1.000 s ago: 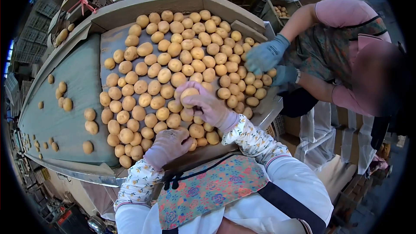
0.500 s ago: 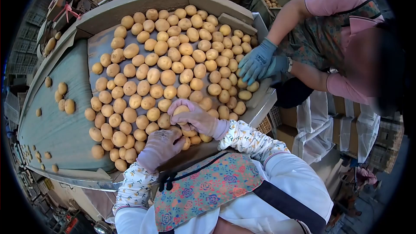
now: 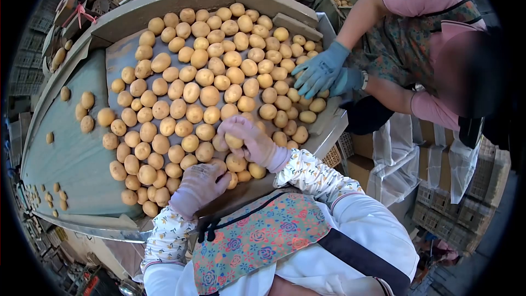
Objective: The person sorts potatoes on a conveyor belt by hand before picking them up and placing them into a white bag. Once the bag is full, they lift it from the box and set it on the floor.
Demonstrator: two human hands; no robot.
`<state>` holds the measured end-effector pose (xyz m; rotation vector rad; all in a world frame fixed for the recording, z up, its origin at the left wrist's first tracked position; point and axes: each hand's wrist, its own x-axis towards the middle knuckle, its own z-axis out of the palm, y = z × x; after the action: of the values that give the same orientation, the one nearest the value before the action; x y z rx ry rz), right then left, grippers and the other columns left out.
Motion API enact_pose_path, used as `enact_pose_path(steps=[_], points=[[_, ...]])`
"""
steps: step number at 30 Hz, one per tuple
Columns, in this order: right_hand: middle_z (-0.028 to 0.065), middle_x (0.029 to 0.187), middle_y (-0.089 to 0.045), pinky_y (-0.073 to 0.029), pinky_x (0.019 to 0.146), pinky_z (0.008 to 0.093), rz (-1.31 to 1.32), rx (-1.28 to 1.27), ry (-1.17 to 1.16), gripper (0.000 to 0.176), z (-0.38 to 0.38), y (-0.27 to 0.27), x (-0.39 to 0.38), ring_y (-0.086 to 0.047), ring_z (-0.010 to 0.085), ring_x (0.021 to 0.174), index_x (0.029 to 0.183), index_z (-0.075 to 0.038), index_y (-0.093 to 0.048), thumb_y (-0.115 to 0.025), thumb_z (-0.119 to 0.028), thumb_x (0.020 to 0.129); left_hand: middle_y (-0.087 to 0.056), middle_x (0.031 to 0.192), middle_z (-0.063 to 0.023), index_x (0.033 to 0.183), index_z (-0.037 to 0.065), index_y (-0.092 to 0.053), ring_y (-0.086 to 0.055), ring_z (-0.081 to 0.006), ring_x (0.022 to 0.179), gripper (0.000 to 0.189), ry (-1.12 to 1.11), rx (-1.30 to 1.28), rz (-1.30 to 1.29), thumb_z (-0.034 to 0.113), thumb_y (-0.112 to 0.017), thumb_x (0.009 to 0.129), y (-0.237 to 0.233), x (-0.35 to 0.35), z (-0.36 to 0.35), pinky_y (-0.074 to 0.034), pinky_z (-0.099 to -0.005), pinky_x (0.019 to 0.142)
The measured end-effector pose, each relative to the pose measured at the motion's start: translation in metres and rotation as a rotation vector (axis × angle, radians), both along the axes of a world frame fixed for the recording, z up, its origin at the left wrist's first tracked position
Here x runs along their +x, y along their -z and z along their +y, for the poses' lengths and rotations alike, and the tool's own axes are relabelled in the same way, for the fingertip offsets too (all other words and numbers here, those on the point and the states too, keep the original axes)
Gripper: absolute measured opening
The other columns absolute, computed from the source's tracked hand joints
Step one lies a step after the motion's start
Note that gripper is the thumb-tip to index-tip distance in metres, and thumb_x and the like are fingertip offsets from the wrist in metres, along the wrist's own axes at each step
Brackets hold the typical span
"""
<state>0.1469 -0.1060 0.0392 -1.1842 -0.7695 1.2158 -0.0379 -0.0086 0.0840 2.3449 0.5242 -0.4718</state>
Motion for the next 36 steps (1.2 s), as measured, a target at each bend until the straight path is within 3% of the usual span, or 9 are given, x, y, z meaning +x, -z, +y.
enact_pose_path(steps=[4, 6, 13, 20, 25, 29, 36], points=[[0.0079, 0.092, -0.062, -0.033, 0.05, 0.019, 0.658, -0.155, 0.192, 0.037, 0.003, 0.003, 0.008, -0.047, 0.0094, 0.06, 0.113, -0.004, -0.057, -0.033, -0.033, 0.11, -0.067, 0.082, -0.0163, 0.089, 0.006, -0.066, -0.067, -0.0365, 0.083, 0.03, -0.004, 0.022, 0.027, 0.035, -0.062, 0.095, -0.004, 0.0, -0.001, -0.051, -0.0482, 0.075], [0.0087, 0.095, -0.063, -0.033, 0.05, 0.0196, 0.493, -0.111, 0.19, 0.042, -0.002, 0.012, 0.012, -0.048, 0.0096, 0.062, 0.12, -0.004, -0.055, -0.029, -0.036, 0.111, -0.066, 0.079, -0.0153, 0.088, 0.006, -0.066, -0.067, -0.0357, 0.079, 0.03, 0.001, 0.042, -0.044, 0.035, -0.063, 0.095, 0.0, -0.004, -0.002, -0.051, -0.0476, 0.073], [0.0129, 0.102, -0.065, -0.037, 0.055, 0.0216, 0.779, 0.001, 0.21, 0.046, -0.01, 0.01, 0.018, -0.052, 0.0143, 0.069, 0.126, -0.005, -0.055, -0.027, -0.039, 0.111, -0.064, 0.076, -0.0119, 0.093, 0.008, -0.062, -0.067, -0.0335, 0.074, 0.023, 0.058, 0.089, -0.139, 0.031, -0.067, 0.093, 0.008, -0.009, -0.001, -0.05, -0.046, 0.067], [0.0114, 0.107, -0.064, -0.04, 0.059, 0.0213, 0.609, 0.02, 0.186, 0.041, -0.01, -0.012, 0.023, -0.053, 0.0133, 0.072, 0.128, -0.008, -0.055, -0.035, -0.038, 0.108, -0.064, 0.076, -0.0124, 0.088, 0.008, -0.063, -0.066, -0.0348, 0.073, 0.023, 0.052, 0.022, -0.082, 0.031, -0.066, 0.093, 0.005, -0.006, 0.001, -0.05, -0.0477, 0.065], [0.0072, 0.105, -0.063, -0.038, 0.059, 0.0191, 0.54, -0.115, 0.148, 0.032, -0.012, -0.015, 0.018, -0.051, 0.0088, 0.072, 0.127, -0.01, -0.052, -0.058, -0.021, 0.098, -0.064, 0.076, -0.0186, 0.082, 0.006, -0.061, -0.066, -0.0393, 0.073, 0.034, 0.03, -0.036, -0.065, 0.037, -0.059, 0.095, 0.004, -0.002, 0.004, -0.05, -0.0505, 0.066], [0.0067, 0.1, -0.063, -0.032, 0.051, 0.0187, 0.414, -0.146, 0.071, 0.025, -0.01, -0.015, 0.017, -0.048, 0.0064, 0.063, 0.119, -0.007, -0.052, -0.057, -0.015, 0.096, -0.066, 0.076, -0.0162, 0.083, 0.007, -0.062, -0.066, -0.0377, 0.074, 0.033, 0.042, -0.035, -0.044, 0.038, -0.058, 0.096, 0.004, -0.005, 0.005, -0.05, -0.0498, 0.066], [0.0024, 0.081, -0.063, -0.038, 0.052, 0.0188, 0.268, -0.208, 0.051, 0.017, 0.005, -0.036, 0.015, -0.049, 0.0042, 0.059, 0.107, -0.003, -0.059, -0.067, -0.014, 0.095, -0.067, 0.079, -0.0152, 0.086, 0.006, -0.064, -0.067, -0.0365, 0.076, 0.034, 0.052, -0.039, 0.008, 0.038, -0.057, 0.097, 0.001, -0.006, 0.005, -0.05, -0.0491, 0.067]])
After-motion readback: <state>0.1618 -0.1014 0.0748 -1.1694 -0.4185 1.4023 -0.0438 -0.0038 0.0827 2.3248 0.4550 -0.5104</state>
